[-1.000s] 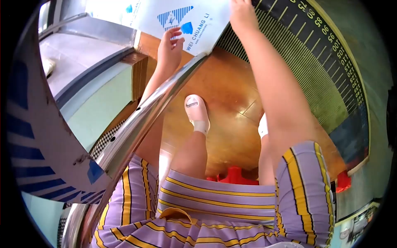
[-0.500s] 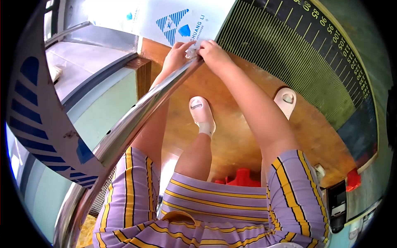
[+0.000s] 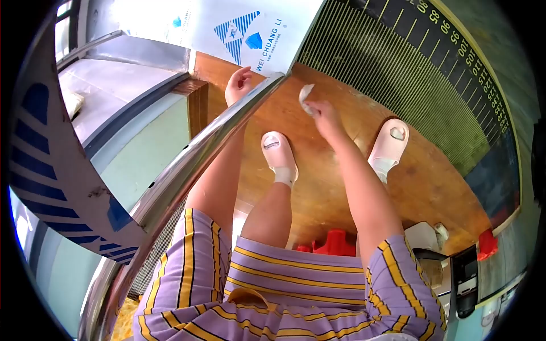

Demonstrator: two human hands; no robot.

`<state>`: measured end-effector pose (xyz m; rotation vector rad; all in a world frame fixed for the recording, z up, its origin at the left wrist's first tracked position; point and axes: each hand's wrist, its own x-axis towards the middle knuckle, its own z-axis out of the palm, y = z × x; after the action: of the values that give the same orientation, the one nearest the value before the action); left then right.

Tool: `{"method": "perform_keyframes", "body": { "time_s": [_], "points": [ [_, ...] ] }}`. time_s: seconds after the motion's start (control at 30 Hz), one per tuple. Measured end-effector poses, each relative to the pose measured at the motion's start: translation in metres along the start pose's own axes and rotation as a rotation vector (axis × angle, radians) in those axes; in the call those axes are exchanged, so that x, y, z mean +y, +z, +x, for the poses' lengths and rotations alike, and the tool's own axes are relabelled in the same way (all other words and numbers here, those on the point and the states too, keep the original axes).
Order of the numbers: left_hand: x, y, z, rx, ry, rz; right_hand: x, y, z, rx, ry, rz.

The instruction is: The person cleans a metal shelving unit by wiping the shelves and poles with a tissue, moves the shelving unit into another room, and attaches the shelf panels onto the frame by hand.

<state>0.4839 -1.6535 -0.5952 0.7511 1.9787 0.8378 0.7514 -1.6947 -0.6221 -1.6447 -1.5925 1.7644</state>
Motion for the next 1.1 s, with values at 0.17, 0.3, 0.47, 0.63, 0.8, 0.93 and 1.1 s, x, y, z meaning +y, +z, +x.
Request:
{"method": "perform_keyframes", "body": {
  "time_s": [0.17, 0.3, 0.47, 0.63, 0.8, 0.93, 1.1],
  "points": [
    [0.045, -0.007, 0.008, -0.072, -0.034, 0.006, -0.074, -0.047, 0.044, 0.079, -0.008, 0.437],
    [0.08, -0.01, 0.02, -0.114, -0.04, -0.108, -0.141, -0.033, 0.106, 0.166, -0.357, 0.144],
    [0.085, -0.015, 0.021, -0.061, -0.036, -0.113, -0.157, 0.025, 0.174, 0.029, -0.251, -0.184],
    [0.077, -0.017, 0.017, -0.073, -0.017, -0.067, -0.142, 0.045, 0.216, 0.02, -0.312, -0.38],
    [0.096, -0.012, 0.022, -0.069, 0.028, -0.01, -0.161, -0.033, 0.266, 0.372, -0.157, -0.239],
    [0.115, -0.001, 0.022, -0.116, 0.033, -0.009, -0.148, -0.062, 0.292, 0.562, -0.01, -0.901],
    [0.126, 0.007, 0.018, -0.224, 0.036, 0.003, -0.129, -0.044, 0.273, 0.796, -0.018, -0.231]
  ]
}}
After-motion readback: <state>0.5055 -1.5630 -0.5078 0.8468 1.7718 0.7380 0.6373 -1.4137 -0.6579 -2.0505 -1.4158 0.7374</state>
